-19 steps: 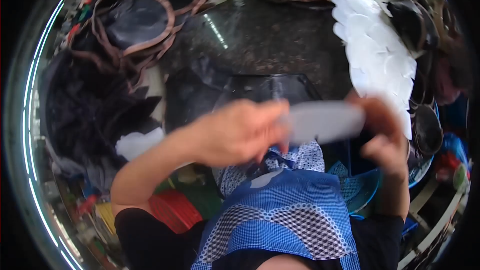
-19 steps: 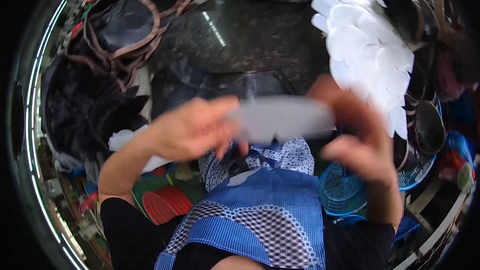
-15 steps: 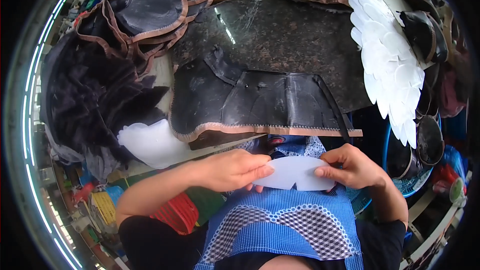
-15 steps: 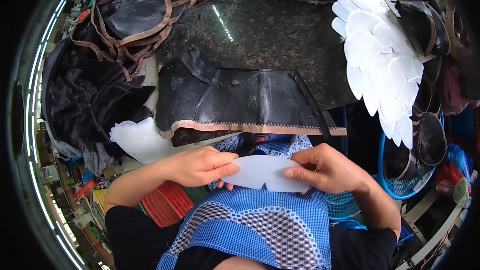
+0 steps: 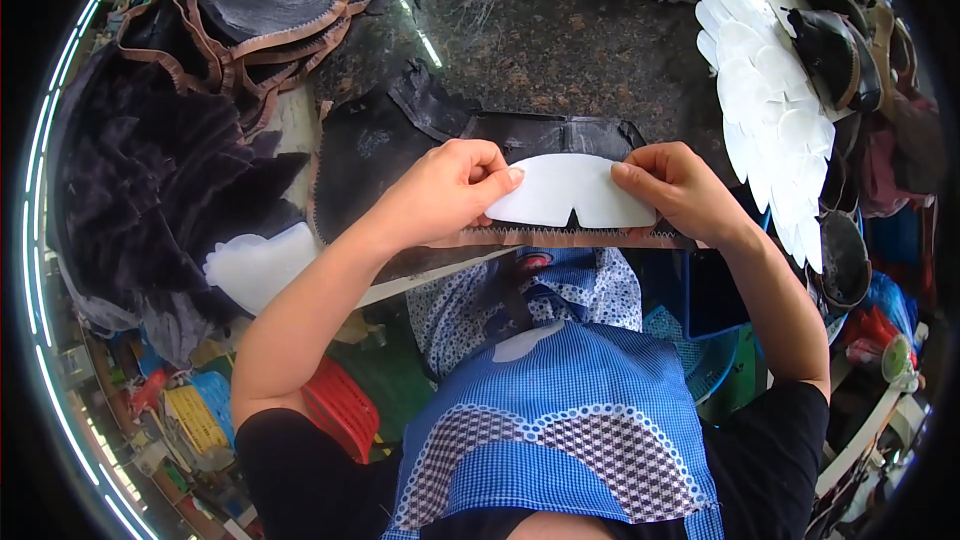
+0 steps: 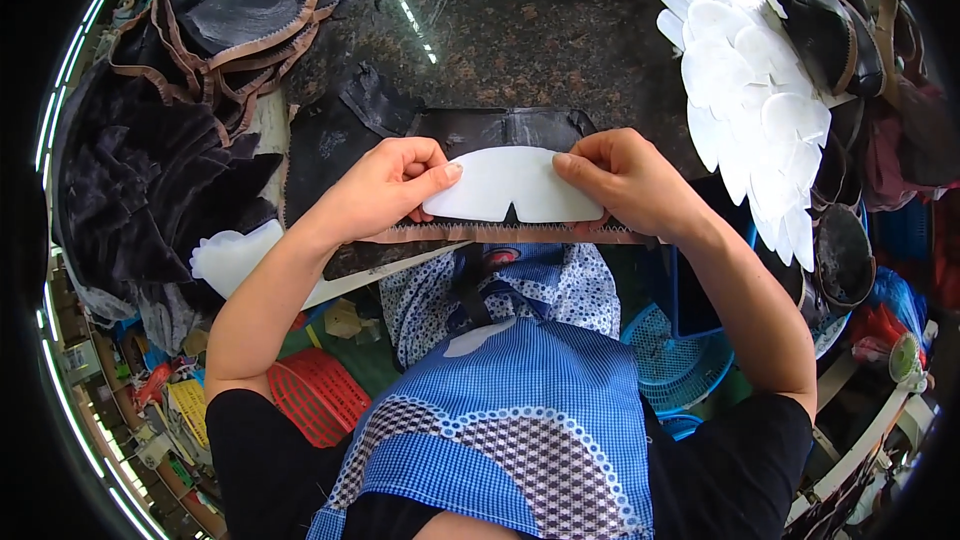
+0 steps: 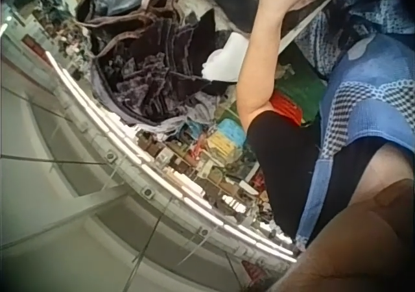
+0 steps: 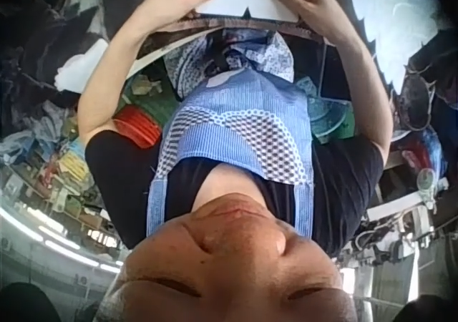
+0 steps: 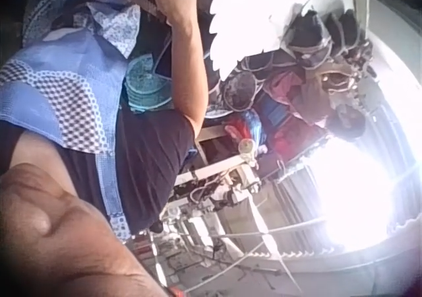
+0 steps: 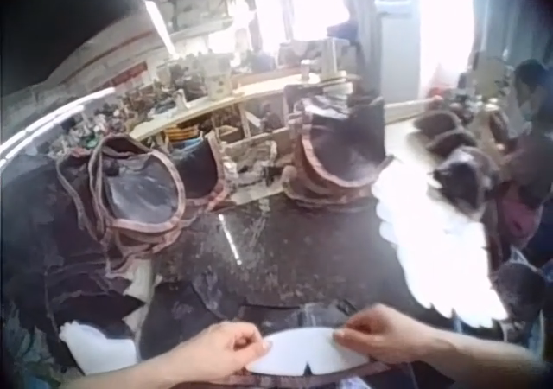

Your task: Fitting white internal padding and lining components into black shoe upper sections at a factory workbench.

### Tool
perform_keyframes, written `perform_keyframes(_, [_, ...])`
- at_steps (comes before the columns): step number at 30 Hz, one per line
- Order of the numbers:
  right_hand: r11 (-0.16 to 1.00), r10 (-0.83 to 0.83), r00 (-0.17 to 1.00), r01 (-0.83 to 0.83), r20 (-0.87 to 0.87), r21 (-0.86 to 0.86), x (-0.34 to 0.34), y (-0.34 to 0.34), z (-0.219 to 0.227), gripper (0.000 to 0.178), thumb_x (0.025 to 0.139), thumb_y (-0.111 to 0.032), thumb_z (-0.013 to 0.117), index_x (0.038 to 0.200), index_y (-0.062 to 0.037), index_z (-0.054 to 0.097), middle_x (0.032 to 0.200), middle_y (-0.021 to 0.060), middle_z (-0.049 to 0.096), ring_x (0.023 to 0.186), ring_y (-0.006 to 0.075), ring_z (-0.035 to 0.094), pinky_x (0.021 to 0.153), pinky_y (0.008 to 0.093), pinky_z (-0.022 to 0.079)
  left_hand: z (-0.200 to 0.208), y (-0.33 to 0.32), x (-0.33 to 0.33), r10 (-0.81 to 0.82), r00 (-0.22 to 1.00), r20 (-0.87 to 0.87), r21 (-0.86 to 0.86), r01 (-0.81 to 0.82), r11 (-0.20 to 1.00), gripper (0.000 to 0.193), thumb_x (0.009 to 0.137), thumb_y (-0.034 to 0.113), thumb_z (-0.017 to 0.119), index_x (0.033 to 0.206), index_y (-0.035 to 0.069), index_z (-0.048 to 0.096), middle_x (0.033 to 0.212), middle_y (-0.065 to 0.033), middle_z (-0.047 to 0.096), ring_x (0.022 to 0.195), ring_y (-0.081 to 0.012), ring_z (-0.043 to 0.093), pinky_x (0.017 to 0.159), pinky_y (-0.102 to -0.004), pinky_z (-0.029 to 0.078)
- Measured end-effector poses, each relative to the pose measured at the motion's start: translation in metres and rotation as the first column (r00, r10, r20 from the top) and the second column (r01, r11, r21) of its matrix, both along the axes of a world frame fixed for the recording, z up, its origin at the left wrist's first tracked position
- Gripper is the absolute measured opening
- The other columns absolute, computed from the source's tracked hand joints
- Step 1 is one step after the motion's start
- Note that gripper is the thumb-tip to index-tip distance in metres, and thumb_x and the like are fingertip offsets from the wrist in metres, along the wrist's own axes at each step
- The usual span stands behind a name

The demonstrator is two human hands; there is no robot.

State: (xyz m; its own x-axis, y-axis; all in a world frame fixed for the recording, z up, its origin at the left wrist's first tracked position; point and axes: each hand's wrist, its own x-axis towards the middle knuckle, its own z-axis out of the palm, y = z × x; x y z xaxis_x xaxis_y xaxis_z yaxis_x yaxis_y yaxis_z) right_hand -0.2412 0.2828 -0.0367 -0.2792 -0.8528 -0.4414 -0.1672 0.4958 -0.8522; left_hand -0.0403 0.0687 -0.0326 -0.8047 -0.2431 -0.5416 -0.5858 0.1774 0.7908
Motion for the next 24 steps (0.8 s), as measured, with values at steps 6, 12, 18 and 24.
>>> perform_keyframes(6, [0.982, 0.182, 0.813, -0.127, -0.553, 0.137, 0.008, -0.011, 0.011, 0.029, 0.097, -0.029, 0.07, 0.086, -0.0017, 0.069, 0.065, 0.0067, 0.065, 0.053, 0.0146, 0.06, 0.05, 0.0333, 0.047, 0.01, 0.008, -0.002, -0.229, 0.972, 0.047, -0.619, 0.208, 0.757, 0.029, 0.092, 0.03, 0.074, 0.088, 0.002, 0.066, 0.065, -0.0071, 0.066, 0.055, -0.0211, 0.066, 0.054, -0.0356, 0.052])
perform_keyframes(12, [0.863, -0.169, 0.652, -0.265, -0.739, -0.431, 0.036, 0.01, 0.038, 0.035, 0.073, -0.012, 0.08, 0.103, -0.0027, 0.065, 0.103, 0.0122, 0.068, 0.095, 0.0294, 0.068, 0.079, 0.0382, 0.058, 0.014, 0.052, 0.019, -0.57, 0.796, -0.203, -0.853, 0.142, 0.502, 0.074, 0.072, 0.019, 0.083, 0.134, -0.006, 0.052, 0.142, -0.0224, 0.052, 0.135, -0.0387, 0.05, 0.11, -0.0455, 0.045])
perform_keyframes(18, [0.89, -0.109, 0.637, -0.279, -0.763, -0.36, 0.054, 0.012, 0.001, 0.057, 0.075, -0.018, 0.077, 0.124, 0.0026, 0.061, 0.123, 0.0175, 0.067, 0.114, 0.0352, 0.064, 0.097, 0.0441, 0.053, -0.011, 0.063, 0.008, -0.536, 0.771, -0.343, -0.842, 0.0, 0.539, 0.07, 0.073, 0.012, 0.077, 0.137, -0.007, 0.055, 0.141, -0.0231, 0.056, 0.133, -0.0381, 0.055, 0.111, -0.0471, 0.046])
perform_keyframes(24, [0.932, -0.191, 0.583, -0.146, -0.79, -0.333, 0.067, -0.004, 0.009, 0.054, 0.069, -0.011, 0.076, 0.12, -0.0008, 0.063, 0.113, 0.0158, 0.071, 0.103, 0.033, 0.07, 0.088, 0.0395, 0.057, -0.022, 0.064, -0.012, -0.479, 0.797, -0.368, -0.92, -0.236, 0.314, 0.035, 0.086, 0.013, 0.066, 0.118, -0.001, 0.068, 0.106, -0.0123, 0.076, 0.097, -0.0242, 0.075, 0.085, -0.0345, 0.059])
